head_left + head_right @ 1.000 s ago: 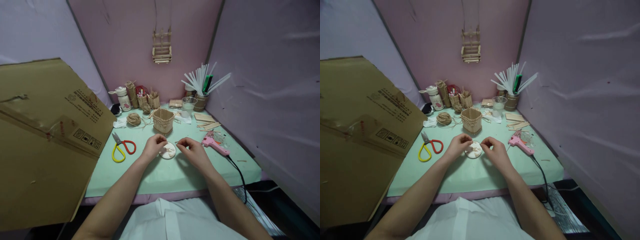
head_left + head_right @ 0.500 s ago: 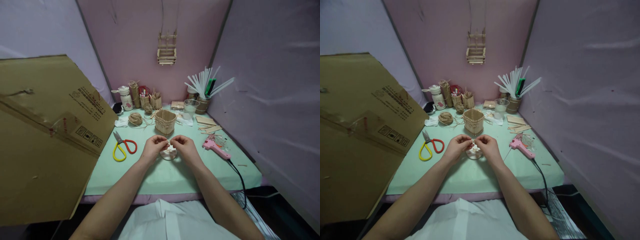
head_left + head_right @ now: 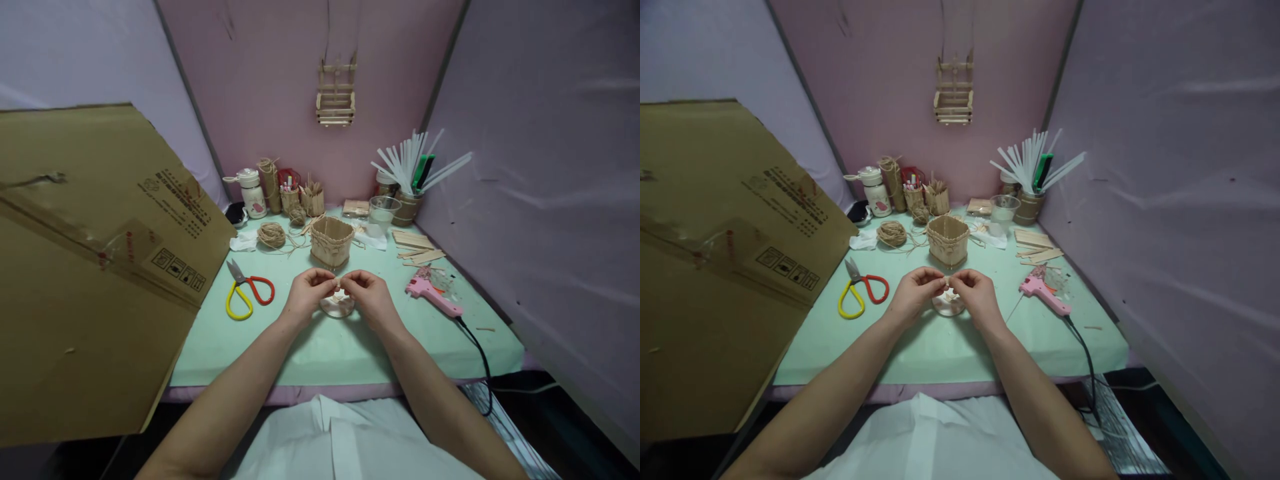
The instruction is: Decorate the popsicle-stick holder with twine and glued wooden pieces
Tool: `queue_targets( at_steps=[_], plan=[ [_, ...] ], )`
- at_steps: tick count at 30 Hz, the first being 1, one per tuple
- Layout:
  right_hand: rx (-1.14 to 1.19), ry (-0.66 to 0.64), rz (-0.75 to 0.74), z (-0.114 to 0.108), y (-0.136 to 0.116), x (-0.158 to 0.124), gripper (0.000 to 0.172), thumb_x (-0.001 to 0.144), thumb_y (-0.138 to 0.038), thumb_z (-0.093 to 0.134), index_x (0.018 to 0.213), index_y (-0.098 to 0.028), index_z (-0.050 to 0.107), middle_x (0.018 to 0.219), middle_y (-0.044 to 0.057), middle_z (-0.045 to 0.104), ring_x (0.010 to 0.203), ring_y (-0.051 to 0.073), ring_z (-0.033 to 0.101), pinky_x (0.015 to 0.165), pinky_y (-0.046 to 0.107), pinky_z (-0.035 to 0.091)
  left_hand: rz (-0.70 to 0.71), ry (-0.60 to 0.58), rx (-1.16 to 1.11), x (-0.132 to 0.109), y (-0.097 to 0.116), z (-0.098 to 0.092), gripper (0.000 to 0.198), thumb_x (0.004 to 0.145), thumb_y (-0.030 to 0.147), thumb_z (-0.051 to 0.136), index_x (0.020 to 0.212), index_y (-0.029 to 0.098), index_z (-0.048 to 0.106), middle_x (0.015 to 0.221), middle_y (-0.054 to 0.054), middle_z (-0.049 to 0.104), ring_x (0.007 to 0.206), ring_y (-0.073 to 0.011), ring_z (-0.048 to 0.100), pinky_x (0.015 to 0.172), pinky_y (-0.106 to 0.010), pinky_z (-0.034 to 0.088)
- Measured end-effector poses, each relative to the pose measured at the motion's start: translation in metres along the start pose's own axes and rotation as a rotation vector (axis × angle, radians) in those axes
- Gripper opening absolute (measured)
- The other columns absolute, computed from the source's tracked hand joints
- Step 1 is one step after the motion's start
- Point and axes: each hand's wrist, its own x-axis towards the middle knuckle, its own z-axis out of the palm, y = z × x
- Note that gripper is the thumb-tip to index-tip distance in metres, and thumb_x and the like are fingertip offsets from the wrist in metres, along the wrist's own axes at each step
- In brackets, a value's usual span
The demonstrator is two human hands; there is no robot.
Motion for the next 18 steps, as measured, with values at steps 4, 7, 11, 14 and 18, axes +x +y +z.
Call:
queue_targets(
  at_steps=[4,7,11,14,18],
  plan=[
    [0.005,0.009,-0.003,0.002,-0.001,-0.001,0.015,0.065,-0.032,0.070,0.067,-0.017,0.066,0.060,-0.001,0.062,0.056,0.012,0.051,0.056,0.024,0.039,0.006,-0.008,0.011,0.000,0.000,0.000,0.030,0.054,0.031,0.083,0.072,0.015,0.066,0.066,-0.003,0.068,0.066,-0.0153,0.065,0.071,-0.031,0.052],
    [0.042,0.027,-0.009,0.000,-0.003,0.000,0.017,0.064,-0.033,0.072,0.066,-0.017,0.066,0.060,-0.001,0.062,0.056,0.011,0.049,0.056,0.025,0.039,0.029,-0.010,0.039,0.002,0.001,-0.002,0.028,0.057,0.032,0.081,0.074,0.015,0.066,0.066,-0.003,0.068,0.066,-0.0153,0.064,0.070,-0.030,0.051],
    [0.071,0.110,-0.056,-0.010,-0.005,0.006,0.018,0.064,-0.034,0.075,0.067,-0.018,0.066,0.060,-0.003,0.060,0.055,0.010,0.046,0.056,0.026,0.038,0.158,0.040,0.189,0.009,0.002,-0.013,0.020,0.063,0.030,0.076,0.075,0.016,0.067,0.070,-0.002,0.068,0.067,-0.0138,0.062,0.069,-0.028,0.049],
    [0.076,0.160,-0.092,-0.018,-0.003,0.011,0.018,0.065,-0.034,0.075,0.068,-0.018,0.066,0.060,-0.003,0.059,0.055,0.010,0.046,0.056,0.026,0.039,0.232,0.044,0.401,0.013,-0.001,-0.020,0.012,0.069,0.027,0.069,0.076,0.017,0.069,0.074,-0.002,0.070,0.070,-0.0142,0.061,0.070,-0.027,0.047],
    [0.092,0.187,-0.114,-0.022,0.002,0.013,0.019,0.064,-0.034,0.075,0.068,-0.019,0.066,0.061,-0.003,0.059,0.056,0.010,0.046,0.055,0.026,0.041,0.232,-0.097,0.743,0.012,-0.008,-0.021,0.014,0.075,0.021,0.060,0.081,0.019,0.072,0.081,-0.003,0.073,0.075,-0.0160,0.063,0.073,-0.028,0.047]
  ],
)
